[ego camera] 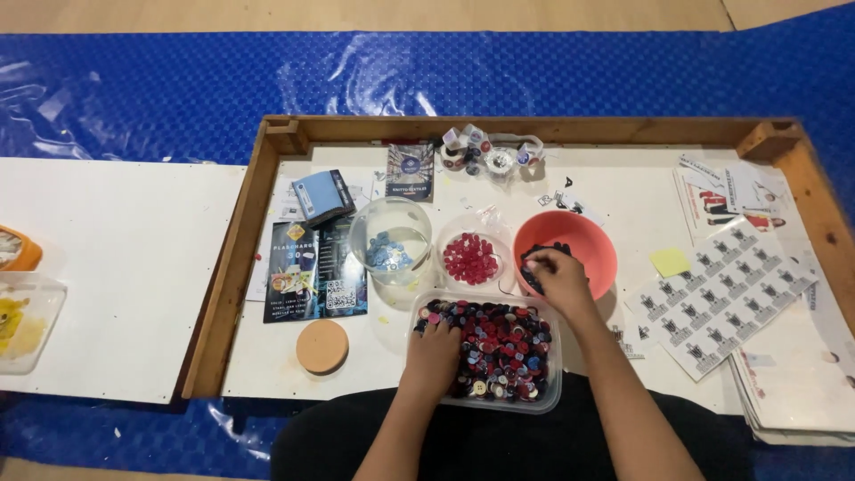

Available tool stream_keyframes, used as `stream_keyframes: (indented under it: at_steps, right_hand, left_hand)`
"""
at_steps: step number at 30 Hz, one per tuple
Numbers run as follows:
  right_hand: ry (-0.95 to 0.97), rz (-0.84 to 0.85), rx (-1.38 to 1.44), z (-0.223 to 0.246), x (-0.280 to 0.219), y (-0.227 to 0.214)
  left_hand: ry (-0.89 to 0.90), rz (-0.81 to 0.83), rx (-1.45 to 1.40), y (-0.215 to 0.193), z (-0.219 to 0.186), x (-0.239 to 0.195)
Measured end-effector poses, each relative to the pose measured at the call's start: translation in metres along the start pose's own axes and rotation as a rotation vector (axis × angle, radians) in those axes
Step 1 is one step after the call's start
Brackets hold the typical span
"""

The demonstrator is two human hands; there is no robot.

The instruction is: The person sits on a blue mat and sorts bottle caps from a clear plastic container into a pink bowl. They repeatedly pick up caps with both hands and place them into the bowl.

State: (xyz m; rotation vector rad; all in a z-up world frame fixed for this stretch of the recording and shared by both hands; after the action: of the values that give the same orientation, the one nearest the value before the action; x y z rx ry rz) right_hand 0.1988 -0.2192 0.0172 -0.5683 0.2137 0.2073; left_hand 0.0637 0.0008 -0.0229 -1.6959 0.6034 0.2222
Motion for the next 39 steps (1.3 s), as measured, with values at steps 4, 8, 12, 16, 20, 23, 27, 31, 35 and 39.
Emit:
stream_keyframes:
  at_steps: [4, 8, 12, 16, 20, 23, 27, 31, 35, 39]
  right_hand:
    - [0.014, 0.045, -0.113, 0.051, 0.003, 0.025]
    - [0.051, 0.128, -0.074, 0.074, 0.018, 0.045]
    - [-0.015, 0.150, -0.283, 0.089, 0.029, 0.060]
    - [-0.060, 0.156, -0.300, 0.093, 0.045, 0.074]
    - [-0.099, 0.131, -0.094, 0.116, 0.051, 0.092]
    - [-0.148, 0.154, 0.010, 0.132, 0.057, 0.112]
    - [-0.089, 0.213, 0.093, 0.139, 0.065, 0.132]
    - [-0.061, 0.227, 0.303, 0.131, 0.066, 0.139]
    - [-0.019, 0.154, 0.369, 0.120, 0.064, 0.133]
    - [0.072, 0.131, 0.620, 0.098, 0.064, 0.130]
  left_hand:
    - [-0.004, -0.019, -0.016, 0.008, 0.003, 0.006]
    - [0.029, -0.040, 0.026, 0.014, 0.005, 0.014]
    - [0.041, -0.024, -0.020, 0.021, 0.005, 0.018]
    - [0.036, -0.008, 0.019, 0.027, 0.005, 0.021]
    - [0.054, -0.072, 0.010, 0.034, 0.008, 0.027]
    - [0.061, -0.068, 0.002, 0.029, 0.007, 0.024]
    - [0.044, -0.008, 0.025, 0.035, 0.007, 0.028]
    - [0.054, -0.012, -0.014, 0.033, 0.006, 0.026]
    - [0.045, 0.010, 0.000, 0.036, 0.007, 0.029]
    - [0.047, 0.016, 0.011, 0.032, 0.006, 0.025]
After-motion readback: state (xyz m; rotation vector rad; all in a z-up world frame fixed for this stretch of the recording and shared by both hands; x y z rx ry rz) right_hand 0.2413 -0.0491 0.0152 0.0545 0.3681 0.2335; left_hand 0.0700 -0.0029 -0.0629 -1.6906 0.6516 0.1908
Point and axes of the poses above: each hand's wrist, its own x-axis towards the middle knuckle, its own y-axis out of the palm, z = x × y, the point moved 7 cm from there along x, towards the middle knuckle, and after that the axes turned 12 degrees about z, right-handed, at the moved point
